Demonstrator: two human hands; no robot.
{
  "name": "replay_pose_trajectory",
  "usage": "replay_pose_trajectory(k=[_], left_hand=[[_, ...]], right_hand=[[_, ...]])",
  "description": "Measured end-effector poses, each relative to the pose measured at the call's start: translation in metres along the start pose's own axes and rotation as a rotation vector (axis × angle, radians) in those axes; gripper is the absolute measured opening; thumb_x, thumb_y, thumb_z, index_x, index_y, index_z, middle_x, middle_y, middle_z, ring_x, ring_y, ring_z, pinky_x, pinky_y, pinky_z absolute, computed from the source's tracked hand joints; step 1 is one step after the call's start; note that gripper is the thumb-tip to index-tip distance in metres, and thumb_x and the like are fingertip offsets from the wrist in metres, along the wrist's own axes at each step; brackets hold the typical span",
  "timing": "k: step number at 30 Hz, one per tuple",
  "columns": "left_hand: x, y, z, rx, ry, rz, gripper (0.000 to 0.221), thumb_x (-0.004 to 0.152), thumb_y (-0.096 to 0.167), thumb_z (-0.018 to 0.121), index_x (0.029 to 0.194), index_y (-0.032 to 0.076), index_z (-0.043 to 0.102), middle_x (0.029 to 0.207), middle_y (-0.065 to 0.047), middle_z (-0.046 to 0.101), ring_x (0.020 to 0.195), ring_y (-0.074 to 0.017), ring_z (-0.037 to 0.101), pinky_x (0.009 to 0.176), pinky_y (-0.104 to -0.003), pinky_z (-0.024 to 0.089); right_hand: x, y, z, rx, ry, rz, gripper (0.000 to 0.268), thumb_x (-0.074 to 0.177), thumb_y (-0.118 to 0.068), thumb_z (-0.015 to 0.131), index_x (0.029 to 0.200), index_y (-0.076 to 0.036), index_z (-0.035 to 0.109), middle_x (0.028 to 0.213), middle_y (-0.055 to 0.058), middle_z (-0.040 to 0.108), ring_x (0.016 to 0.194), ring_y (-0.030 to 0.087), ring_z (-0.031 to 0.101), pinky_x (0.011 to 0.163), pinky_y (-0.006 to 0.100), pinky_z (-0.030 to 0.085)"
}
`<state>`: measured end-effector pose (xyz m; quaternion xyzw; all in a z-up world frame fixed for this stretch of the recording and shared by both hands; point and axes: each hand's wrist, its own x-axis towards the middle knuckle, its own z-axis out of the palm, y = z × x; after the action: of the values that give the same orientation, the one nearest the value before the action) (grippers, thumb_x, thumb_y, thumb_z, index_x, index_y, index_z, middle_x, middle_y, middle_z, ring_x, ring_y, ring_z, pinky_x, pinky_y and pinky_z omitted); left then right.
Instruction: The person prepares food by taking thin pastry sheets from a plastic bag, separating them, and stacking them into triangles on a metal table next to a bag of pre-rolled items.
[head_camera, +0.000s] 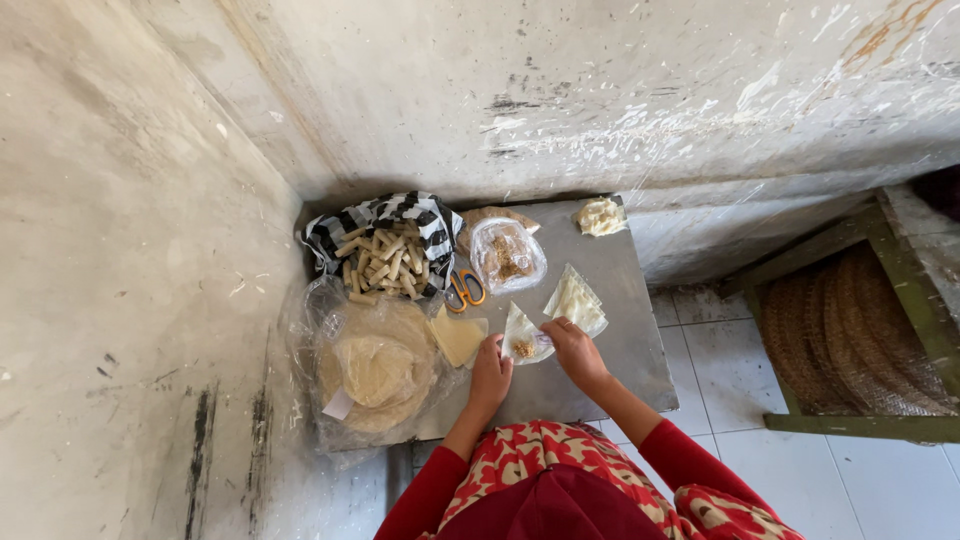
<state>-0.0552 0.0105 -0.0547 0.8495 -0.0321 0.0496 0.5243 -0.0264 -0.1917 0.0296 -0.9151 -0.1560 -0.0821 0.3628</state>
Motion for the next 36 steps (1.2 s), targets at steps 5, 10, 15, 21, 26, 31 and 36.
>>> replay_pose_trajectory(k=[5, 10, 15, 21, 26, 31, 36], left_hand=[[-0.005, 0.004, -0.002, -0.065, 0.023, -0.035, 0.05, 0.089, 0.0, 0.065, 0.137, 0.004, 0.05, 0.098, -0.013, 0.06, 0.081, -0.0259, 0.062, 0.076, -0.038, 0.053], [-0.006, 0.009, -0.003, -0.099, 0.064, -0.043, 0.049, 0.089, 0.0, 0.065, 0.136, 0.007, 0.051, 0.093, -0.011, 0.061, 0.077, -0.0249, 0.065, 0.073, -0.037, 0.056], [-0.007, 0.029, -0.016, -0.008, 0.083, 0.017, 0.051, 0.087, 0.002, 0.07, 0.134, 0.007, 0.052, 0.097, -0.009, 0.066, 0.082, -0.024, 0.067, 0.076, -0.037, 0.056], [-0.004, 0.044, -0.025, 0.021, -0.028, 0.092, 0.064, 0.077, 0.005, 0.078, 0.136, 0.007, 0.052, 0.103, -0.003, 0.073, 0.083, -0.0239, 0.064, 0.084, -0.038, 0.051], [-0.002, 0.038, -0.025, -0.045, -0.025, 0.087, 0.065, 0.075, 0.003, 0.078, 0.134, 0.006, 0.052, 0.106, -0.004, 0.074, 0.085, -0.0243, 0.064, 0.083, -0.037, 0.052], [0.0, 0.03, -0.021, -0.058, -0.051, 0.022, 0.065, 0.073, 0.003, 0.078, 0.132, 0.007, 0.053, 0.104, -0.003, 0.075, 0.085, -0.0239, 0.065, 0.082, -0.036, 0.053], [0.0, 0.031, -0.022, -0.063, -0.044, 0.037, 0.063, 0.072, 0.003, 0.077, 0.13, 0.007, 0.053, 0.103, -0.003, 0.077, 0.084, -0.0246, 0.064, 0.083, -0.036, 0.052]], right_hand=[[0.019, 0.02, -0.006, 0.05, 0.047, 0.265, 0.025, 0.098, -0.005, 0.064, 0.122, -0.009, 0.071, 0.112, 0.014, 0.073, 0.101, 0.034, 0.071, 0.086, 0.043, 0.058], [0.019, 0.014, -0.005, -0.116, 0.133, 0.085, 0.016, 0.089, -0.01, 0.069, 0.104, -0.006, 0.071, 0.112, 0.014, 0.067, 0.11, 0.037, 0.063, 0.088, 0.046, 0.055], [-0.011, 0.002, 0.022, -0.192, -0.055, 0.13, 0.021, 0.088, -0.018, 0.07, 0.102, -0.003, 0.066, 0.109, 0.017, 0.061, 0.108, 0.037, 0.058, 0.089, 0.048, 0.052], [-0.019, 0.003, 0.036, -0.252, -0.073, 0.181, 0.022, 0.084, -0.019, 0.071, 0.1, -0.008, 0.061, 0.103, 0.012, 0.064, 0.104, 0.034, 0.061, 0.091, 0.048, 0.049], [-0.02, -0.008, 0.031, 0.077, 0.02, 0.121, 0.024, 0.087, -0.006, 0.069, 0.106, -0.004, 0.055, 0.1, 0.013, 0.064, 0.094, 0.033, 0.066, 0.081, 0.045, 0.053], [-0.021, -0.023, 0.03, 0.19, 0.084, 0.104, 0.035, 0.086, -0.006, 0.072, 0.118, -0.006, 0.058, 0.094, 0.015, 0.066, 0.084, 0.033, 0.069, 0.072, 0.042, 0.055], [-0.012, -0.013, 0.036, 0.154, 0.061, 0.348, 0.033, 0.091, -0.01, 0.071, 0.12, -0.007, 0.056, 0.08, 0.012, 0.066, 0.072, 0.032, 0.069, 0.065, 0.044, 0.054]])
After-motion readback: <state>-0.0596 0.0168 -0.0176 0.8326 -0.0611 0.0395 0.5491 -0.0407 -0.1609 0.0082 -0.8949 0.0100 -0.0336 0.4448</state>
